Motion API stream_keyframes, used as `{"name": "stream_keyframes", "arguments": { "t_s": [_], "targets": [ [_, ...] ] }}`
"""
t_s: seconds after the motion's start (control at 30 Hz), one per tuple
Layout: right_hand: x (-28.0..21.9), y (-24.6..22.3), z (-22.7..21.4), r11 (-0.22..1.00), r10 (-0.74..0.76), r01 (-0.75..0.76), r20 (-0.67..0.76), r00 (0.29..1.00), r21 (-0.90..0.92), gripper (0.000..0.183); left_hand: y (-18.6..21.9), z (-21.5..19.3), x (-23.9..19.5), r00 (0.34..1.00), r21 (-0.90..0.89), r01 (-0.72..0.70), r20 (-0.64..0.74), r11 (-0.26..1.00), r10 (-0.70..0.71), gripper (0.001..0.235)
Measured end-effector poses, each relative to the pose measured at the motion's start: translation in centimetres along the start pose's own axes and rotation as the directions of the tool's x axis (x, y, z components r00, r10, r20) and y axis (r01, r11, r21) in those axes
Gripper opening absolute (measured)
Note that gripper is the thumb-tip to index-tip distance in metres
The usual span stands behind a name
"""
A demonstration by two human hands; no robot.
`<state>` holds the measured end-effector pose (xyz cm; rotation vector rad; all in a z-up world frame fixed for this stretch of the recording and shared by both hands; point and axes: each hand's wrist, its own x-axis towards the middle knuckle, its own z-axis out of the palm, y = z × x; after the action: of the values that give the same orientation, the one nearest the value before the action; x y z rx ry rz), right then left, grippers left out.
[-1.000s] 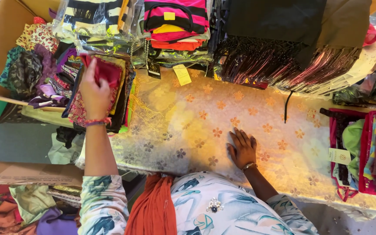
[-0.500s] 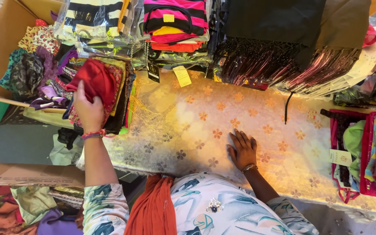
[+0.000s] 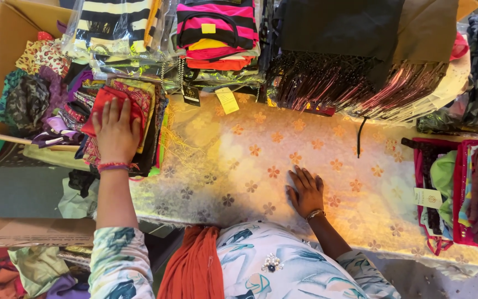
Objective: The person folds several pieces of clothing on a table, including a patterned red cloth, a red cloth, a black cloth, a camouflage-patterned cloth, a light green cloth, and an orange patterned cloth. Each item is unfolded, smoothed, and folded into a compact shape before being placed aside.
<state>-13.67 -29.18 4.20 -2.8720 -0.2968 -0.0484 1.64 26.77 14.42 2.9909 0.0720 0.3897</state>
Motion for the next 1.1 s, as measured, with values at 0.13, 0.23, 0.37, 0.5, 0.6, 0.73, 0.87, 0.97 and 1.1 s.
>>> {"name": "stream_keyframes", "arguments": {
  "t_s": [0.13, 0.23, 0.37, 0.5, 0.6, 0.73, 0.87, 0.97, 1.1],
  "targets": [
    [-0.1, -0.1, -0.1, 1.000, 0.012, -0.012, 0.001, 1.000, 0.010, 0.054, 0.8, 0.1, 1.1, 0.995, -0.130, -0.091, 0.024, 0.987, 0.095, 0.059],
    [-0.1, 0.0, 0.0, 1.000, 0.015, -0.015, 0.011, 1.000, 0.011, 0.055, 1.4, 0.7, 1.6, 0.996, -0.006, 0.010, 0.093, 1.000, -0.010, 0.060],
    [-0.1, 0.1, 0.0, 1.000, -0.003, 0.003, 0.008, 1.000, 0.001, 0.055, 2.2, 1.2, 2.4, 0.991, -0.110, 0.122, -0.050, 0.986, -0.128, 0.078],
    [0.1, -0.2, -0.2, 1.000, -0.006, 0.007, -0.013, 1.000, 0.020, 0.053, 2.3, 2.4, 2.2, 0.963, 0.083, 0.257, 0.061, 0.963, -0.262, 0.077],
    [0.1, -0.2, -0.3, 1.000, -0.005, 0.005, -0.012, 1.000, 0.014, 0.054, 3.2, 1.7, 2.3, 0.948, 0.089, 0.290, 0.105, 0.953, -0.299, 0.075],
    [0.1, -0.3, -0.4, 1.000, 0.003, -0.003, -0.018, 1.000, 0.016, 0.052, 3.3, 1.8, 2.3, 0.952, 0.096, 0.286, 0.088, 0.953, -0.294, 0.077],
    [0.0, -0.1, -0.3, 1.000, -0.005, 0.006, -0.028, 1.000, 0.018, 0.052, 4.0, 0.7, 2.6, 0.944, 0.108, 0.304, 0.098, 0.946, -0.315, 0.090],
    [0.1, -0.1, -0.3, 1.000, -0.004, 0.004, -0.028, 1.000, 0.019, 0.054, 4.6, -1.5, 2.8, 0.939, 0.038, 0.329, 0.087, 0.943, -0.331, 0.095],
    [0.1, -0.1, -0.3, 1.000, -0.008, 0.008, -0.013, 1.000, 0.009, 0.053, 4.3, -2.7, 2.2, 0.952, -0.034, 0.305, -0.024, 0.952, -0.306, 0.094]
  ]
}}
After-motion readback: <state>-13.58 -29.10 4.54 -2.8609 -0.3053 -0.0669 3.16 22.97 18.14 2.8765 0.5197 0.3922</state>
